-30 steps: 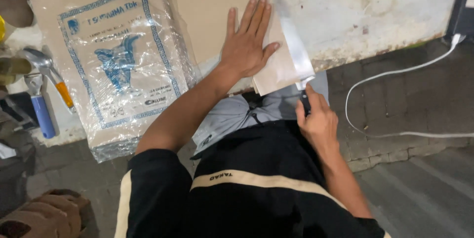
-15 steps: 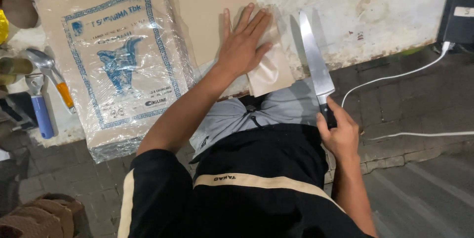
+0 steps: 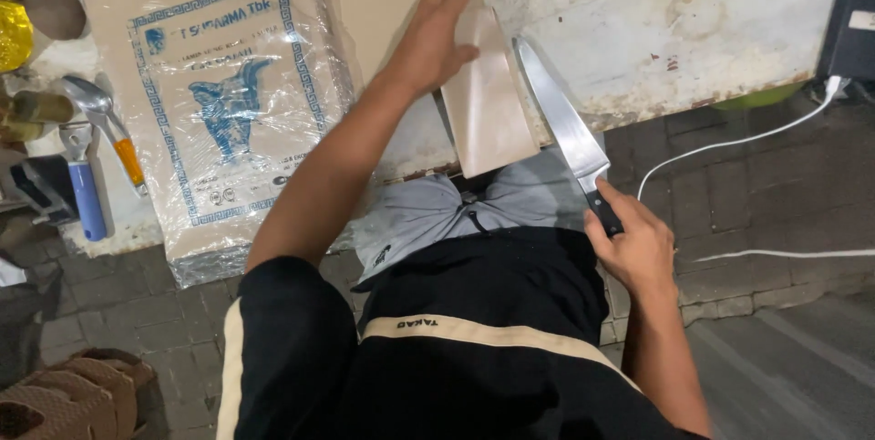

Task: Lining small cardboard boxes with brown paper by cutting and folding the paper to fit.

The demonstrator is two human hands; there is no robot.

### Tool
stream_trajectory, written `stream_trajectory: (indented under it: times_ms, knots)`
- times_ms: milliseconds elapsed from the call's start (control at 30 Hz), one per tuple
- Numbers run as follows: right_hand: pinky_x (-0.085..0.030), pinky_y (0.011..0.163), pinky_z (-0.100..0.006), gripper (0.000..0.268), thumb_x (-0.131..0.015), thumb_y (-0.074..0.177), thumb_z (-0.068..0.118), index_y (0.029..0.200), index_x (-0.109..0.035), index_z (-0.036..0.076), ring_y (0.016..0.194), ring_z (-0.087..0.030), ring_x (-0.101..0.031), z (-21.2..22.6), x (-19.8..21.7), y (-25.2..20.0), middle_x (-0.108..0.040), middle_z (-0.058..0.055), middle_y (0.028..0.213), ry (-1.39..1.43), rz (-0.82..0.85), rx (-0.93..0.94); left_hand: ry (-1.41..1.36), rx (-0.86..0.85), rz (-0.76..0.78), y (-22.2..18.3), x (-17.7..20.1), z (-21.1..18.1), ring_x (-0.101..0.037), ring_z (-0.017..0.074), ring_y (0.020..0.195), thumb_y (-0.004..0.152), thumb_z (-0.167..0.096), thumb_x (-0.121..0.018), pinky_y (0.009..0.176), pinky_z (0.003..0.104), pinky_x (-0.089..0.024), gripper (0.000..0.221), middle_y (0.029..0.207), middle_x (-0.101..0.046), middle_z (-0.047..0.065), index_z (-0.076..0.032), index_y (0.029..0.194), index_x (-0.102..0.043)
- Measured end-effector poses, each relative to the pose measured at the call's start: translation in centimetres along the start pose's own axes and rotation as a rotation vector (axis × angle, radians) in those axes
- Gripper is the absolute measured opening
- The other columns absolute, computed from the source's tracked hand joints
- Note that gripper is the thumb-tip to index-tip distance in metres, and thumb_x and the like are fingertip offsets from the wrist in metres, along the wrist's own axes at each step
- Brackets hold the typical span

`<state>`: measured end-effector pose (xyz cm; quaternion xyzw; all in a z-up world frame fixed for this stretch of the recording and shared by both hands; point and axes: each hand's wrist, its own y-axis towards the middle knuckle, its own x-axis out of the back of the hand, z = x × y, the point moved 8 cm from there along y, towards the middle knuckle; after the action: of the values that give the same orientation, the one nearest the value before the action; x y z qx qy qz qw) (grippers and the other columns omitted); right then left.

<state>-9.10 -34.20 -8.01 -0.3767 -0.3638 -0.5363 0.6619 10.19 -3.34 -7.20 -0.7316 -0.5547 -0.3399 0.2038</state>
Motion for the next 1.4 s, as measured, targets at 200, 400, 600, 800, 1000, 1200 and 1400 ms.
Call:
stream_trajectory:
  times_ms: [200, 400, 600, 800, 1000, 1200, 1400]
  knots:
    - [-0.051, 0.080, -0.030, 0.045, -0.069, 0.089, 0.022, 0.132, -0.064, 0.009, 0.094, -0.017, -0.066, -0.5, 0.3, -1.1, -0.070, -0.009, 0.120, 0.350, -0.027, -0.031, -0.074, 0.222, 0.166, 4.8, 3.1, 1.9, -0.060, 0.0196, 0.094, 0.080, -0.023, -0.081, 0.077, 0.032, -0.045, 0.053, 0.112, -0.063, 0.005, -0.021, 0.126, -0.055]
    - [-0.050, 0.068, -0.037, 0.039, -0.068, 0.092, 0.010, 0.129, -0.061, -0.001, 0.078, -0.028, -0.062, -0.7, 0.5, -0.3, -0.066, -0.017, 0.091, 0.501, -0.077, -0.059, -0.534, 0.444, 0.238, 8.6, 0.8, 8.7, -0.070, 0.0135, 0.101, 0.083, -0.039, -0.072, 0.092, 0.028, -0.057, 0.035, 0.113, -0.073, -0.003, -0.018, 0.111, -0.068]
    - [-0.058, 0.072, -0.052, 0.039, -0.074, 0.096, 0.025, 0.131, -0.070, 0.009, 0.100, -0.038, -0.067, -0.8, 5.4, 8.0, -0.059, -0.011, 0.121, -0.315, -0.277, 0.029, -0.442, 0.318, -0.185, 6.6, 4.5, 6.4, -0.069, 0.0362, 0.103, 0.084, -0.034, -0.081, 0.087, 0.048, -0.056, 0.042, 0.111, -0.072, 0.016, -0.007, 0.113, -0.069]
    - [-0.055, 0.076, -0.053, 0.044, -0.073, 0.093, 0.022, 0.135, -0.068, 0.010, 0.099, -0.038, -0.066, -4.2, 4.9, 18.0, -0.058, -0.010, 0.121, -0.319, -0.266, 0.033, -0.767, -0.039, -0.036, 0.6, 8.2, -2.6, -0.069, 0.0154, 0.085, 0.089, -0.010, -0.079, 0.077, 0.031, -0.058, 0.026, 0.093, -0.070, 0.006, -0.012, 0.105, -0.059]
    - [-0.045, 0.092, -0.055, 0.052, -0.075, 0.093, 0.029, 0.137, -0.064, 0.002, 0.118, -0.042, -0.051, -2.5, 6.6, 20.3, -0.055, -0.017, 0.126, -0.208, -0.251, 0.094, -0.842, -0.037, -0.011, -1.6, 9.7, -3.9, -0.069, 0.0090, 0.083, 0.084, -0.013, -0.083, 0.078, 0.027, -0.058, 0.026, 0.091, -0.073, 0.003, -0.010, 0.104, -0.067]
    - [-0.040, 0.101, -0.050, 0.073, -0.072, 0.082, 0.009, 0.145, -0.039, -0.005, 0.118, -0.039, -0.050, 12.0, 6.3, 19.3, -0.055, -0.029, 0.125, 0.743, 0.252, 0.505, -0.872, -0.069, 0.126, -1.0, 9.4, -5.6, -0.068, 0.0086, 0.079, 0.083, -0.010, -0.082, 0.075, 0.025, -0.057, 0.025, 0.087, -0.074, 0.005, -0.007, 0.103, -0.067]
    - [-0.044, 0.088, -0.034, 0.029, -0.074, 0.083, 0.005, 0.110, -0.064, 0.000, 0.098, -0.018, -0.055, 15.4, 4.2, 20.9, -0.063, -0.011, 0.108, 0.777, 0.506, 0.499, -0.857, -0.055, 0.135, -2.1, 11.4, -3.5, -0.068, 0.0093, 0.078, 0.083, -0.010, -0.081, 0.074, 0.026, -0.057, 0.025, 0.086, -0.074, 0.007, -0.006, 0.103, -0.067]
